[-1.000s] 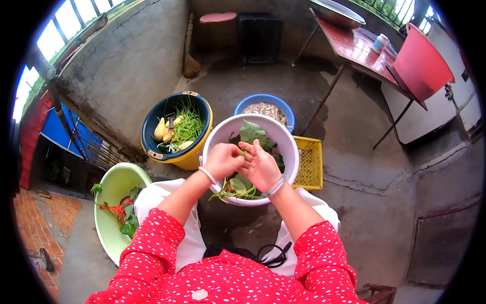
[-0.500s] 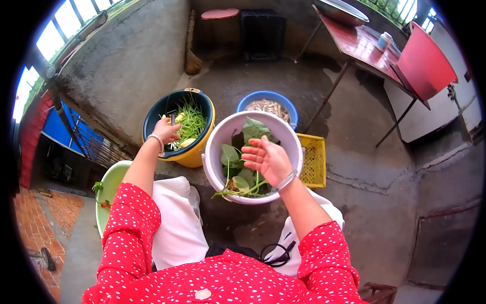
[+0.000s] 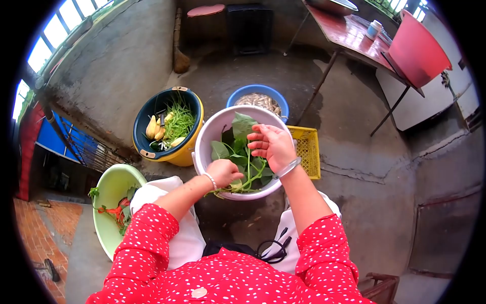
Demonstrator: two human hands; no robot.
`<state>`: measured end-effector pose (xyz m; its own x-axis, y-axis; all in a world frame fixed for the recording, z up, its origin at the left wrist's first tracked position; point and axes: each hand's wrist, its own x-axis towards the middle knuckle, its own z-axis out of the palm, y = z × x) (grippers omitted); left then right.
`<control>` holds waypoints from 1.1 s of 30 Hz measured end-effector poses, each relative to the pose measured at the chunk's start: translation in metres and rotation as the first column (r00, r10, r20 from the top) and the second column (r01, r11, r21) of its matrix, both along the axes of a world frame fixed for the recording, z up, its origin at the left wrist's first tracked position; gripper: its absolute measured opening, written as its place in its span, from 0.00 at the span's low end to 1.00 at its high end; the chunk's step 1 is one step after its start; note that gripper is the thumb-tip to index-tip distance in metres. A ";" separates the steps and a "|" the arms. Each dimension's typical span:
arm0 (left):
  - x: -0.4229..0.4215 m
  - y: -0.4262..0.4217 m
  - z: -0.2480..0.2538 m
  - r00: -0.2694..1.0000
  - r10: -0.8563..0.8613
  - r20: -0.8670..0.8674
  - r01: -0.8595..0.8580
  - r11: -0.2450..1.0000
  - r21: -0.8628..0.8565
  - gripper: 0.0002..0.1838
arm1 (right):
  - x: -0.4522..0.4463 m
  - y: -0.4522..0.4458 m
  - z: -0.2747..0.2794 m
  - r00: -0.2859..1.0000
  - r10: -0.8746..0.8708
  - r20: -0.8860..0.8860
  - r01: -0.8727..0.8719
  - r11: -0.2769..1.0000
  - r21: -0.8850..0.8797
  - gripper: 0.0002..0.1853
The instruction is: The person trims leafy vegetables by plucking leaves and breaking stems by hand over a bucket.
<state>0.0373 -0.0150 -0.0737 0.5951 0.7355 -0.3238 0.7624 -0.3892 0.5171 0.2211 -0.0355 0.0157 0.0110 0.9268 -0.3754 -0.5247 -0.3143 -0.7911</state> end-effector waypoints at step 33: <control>-0.006 0.004 0.092 0.823 -0.122 0.555 -0.311 0.720 0.620 0.13 | -0.016 0.005 -0.015 0.952 0.063 0.301 -0.081 0.996 0.049 0.05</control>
